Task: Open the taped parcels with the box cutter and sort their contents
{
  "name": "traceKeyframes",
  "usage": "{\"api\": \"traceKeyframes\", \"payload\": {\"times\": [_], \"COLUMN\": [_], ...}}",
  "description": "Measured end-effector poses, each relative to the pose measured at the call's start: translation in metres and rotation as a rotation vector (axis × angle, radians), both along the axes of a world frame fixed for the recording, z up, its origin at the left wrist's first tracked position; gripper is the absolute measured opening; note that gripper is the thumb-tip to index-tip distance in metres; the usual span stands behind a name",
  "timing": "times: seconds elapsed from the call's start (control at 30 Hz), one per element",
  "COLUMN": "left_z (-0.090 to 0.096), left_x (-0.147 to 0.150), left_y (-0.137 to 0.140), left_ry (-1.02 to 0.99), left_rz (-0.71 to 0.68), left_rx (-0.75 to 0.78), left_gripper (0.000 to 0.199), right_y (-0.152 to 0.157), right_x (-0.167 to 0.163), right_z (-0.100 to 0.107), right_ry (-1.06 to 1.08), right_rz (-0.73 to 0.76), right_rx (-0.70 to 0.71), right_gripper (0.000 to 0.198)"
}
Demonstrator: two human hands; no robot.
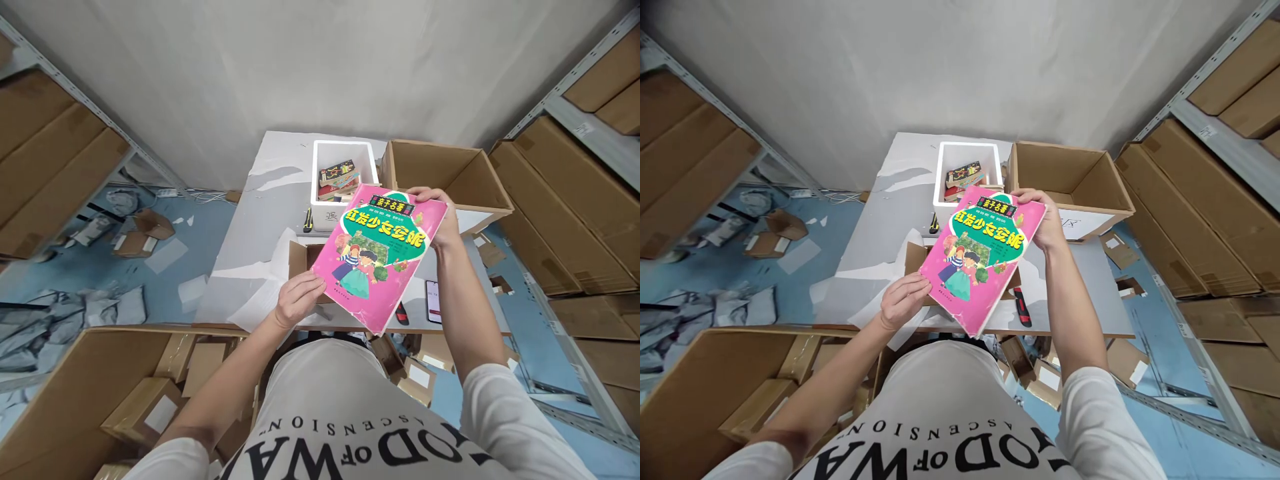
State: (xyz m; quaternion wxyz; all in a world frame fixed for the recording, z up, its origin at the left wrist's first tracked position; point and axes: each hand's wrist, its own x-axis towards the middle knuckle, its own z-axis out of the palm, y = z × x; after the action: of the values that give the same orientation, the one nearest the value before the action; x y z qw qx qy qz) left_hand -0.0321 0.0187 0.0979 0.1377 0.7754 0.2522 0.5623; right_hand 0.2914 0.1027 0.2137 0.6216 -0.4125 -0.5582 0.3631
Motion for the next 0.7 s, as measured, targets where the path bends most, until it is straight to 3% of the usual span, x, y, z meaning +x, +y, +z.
{"api": "traceKeyframes", "payload": {"times": [0.07, 0.17, 0.27, 0.37, 0.53, 0.7], "left_z": [-0.002, -0.004, -0.006, -0.006, -0.004, -0.008], "left_x": [0.013, 0.032, 0.047, 0.057, 0.066, 0.063], "left_y": [-0.006, -0.015, -0.018, -0.018, -0.026, -0.034], "left_ry": [-0.107, -0.262, -0.49, -0.7, -0.887, -0.986], "left_rz": [0.06, 0.132, 0.03, -0.106, -0.139, -0.149], "left_rx": [-0.172, -0.537, -0.92, -1.213, -1.356, -1.357], "left_gripper": [0.016, 0.011, 0.029, 0.047, 0.047, 0.043], "right_y": [0.006, 0.015, 0.027, 0.043, 0.063, 0.049], "right_x": [0.002, 0.001, -0.009, -0.025, -0.038, -0.004], "right_z": [0.018, 0.046, 0.067, 0.073, 0.061, 0.049], "right_ry": [-0.155, -0.342, -0.474, -0.584, -0.627, -0.492], "right_rz": [-0.004, 0.069, 0.188, 0.292, 0.299, 0.41], "right_rx": [0.066, 0.048, -0.045, -0.155, -0.301, -0.514], "right_gripper": [0.027, 0.026, 0.024, 0.023, 0.03, 0.041]}}
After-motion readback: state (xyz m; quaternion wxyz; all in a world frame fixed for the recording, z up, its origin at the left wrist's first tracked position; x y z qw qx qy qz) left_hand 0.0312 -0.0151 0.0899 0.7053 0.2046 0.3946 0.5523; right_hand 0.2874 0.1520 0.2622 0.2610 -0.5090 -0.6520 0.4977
